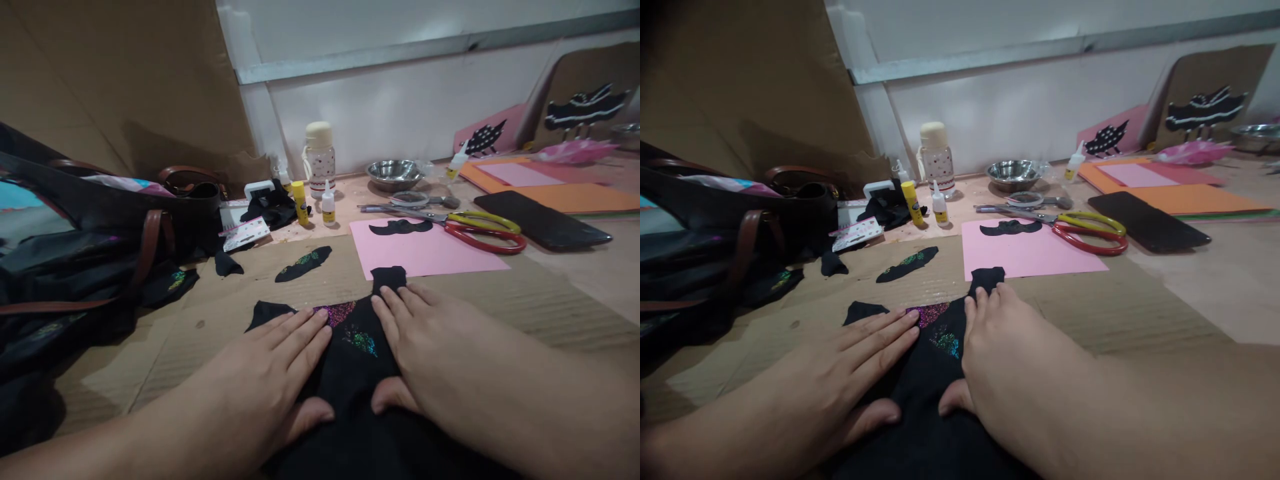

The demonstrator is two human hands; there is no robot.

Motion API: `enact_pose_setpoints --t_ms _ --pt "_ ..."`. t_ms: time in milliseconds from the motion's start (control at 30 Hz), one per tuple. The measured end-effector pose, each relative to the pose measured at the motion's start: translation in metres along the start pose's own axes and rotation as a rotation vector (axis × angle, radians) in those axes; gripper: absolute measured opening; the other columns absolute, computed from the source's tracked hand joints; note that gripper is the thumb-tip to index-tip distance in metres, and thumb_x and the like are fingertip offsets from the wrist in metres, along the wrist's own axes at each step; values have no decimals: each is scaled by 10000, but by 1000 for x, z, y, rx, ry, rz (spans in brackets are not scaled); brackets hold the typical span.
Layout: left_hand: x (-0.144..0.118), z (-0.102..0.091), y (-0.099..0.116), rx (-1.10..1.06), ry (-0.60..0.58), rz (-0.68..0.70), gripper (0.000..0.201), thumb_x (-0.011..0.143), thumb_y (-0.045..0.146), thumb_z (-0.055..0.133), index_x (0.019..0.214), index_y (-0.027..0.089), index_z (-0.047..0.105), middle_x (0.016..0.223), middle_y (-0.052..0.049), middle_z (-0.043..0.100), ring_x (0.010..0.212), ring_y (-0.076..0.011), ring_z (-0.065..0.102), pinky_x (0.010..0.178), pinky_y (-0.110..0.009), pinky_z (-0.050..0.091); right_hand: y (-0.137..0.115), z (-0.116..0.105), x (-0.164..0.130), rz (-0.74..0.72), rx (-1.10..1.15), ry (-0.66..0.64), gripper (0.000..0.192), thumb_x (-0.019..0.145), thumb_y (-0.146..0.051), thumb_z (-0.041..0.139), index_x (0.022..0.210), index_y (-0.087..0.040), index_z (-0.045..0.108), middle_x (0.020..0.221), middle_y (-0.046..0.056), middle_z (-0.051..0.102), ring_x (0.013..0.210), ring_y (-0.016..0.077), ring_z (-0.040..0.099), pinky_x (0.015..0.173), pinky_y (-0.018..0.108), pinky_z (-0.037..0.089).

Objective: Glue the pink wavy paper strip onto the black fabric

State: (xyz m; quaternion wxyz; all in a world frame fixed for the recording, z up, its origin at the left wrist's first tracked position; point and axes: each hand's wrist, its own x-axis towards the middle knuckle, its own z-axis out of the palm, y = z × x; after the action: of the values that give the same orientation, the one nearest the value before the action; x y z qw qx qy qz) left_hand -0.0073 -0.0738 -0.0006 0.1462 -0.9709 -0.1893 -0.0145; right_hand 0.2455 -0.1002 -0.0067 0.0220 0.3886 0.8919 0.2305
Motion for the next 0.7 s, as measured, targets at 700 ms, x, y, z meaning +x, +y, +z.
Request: enact_pose_setpoints --t_ms 700 --pt "-4 10 -3 34 138 19 595 1085 490 418 1397 -1 541 1427 -233 622 1295 -320 641 1085 -419 512 -18 -10 3 -1 94 295 990 780 -879 580 1075 43 783 1071 309 773 935 355 776 805 423 602"
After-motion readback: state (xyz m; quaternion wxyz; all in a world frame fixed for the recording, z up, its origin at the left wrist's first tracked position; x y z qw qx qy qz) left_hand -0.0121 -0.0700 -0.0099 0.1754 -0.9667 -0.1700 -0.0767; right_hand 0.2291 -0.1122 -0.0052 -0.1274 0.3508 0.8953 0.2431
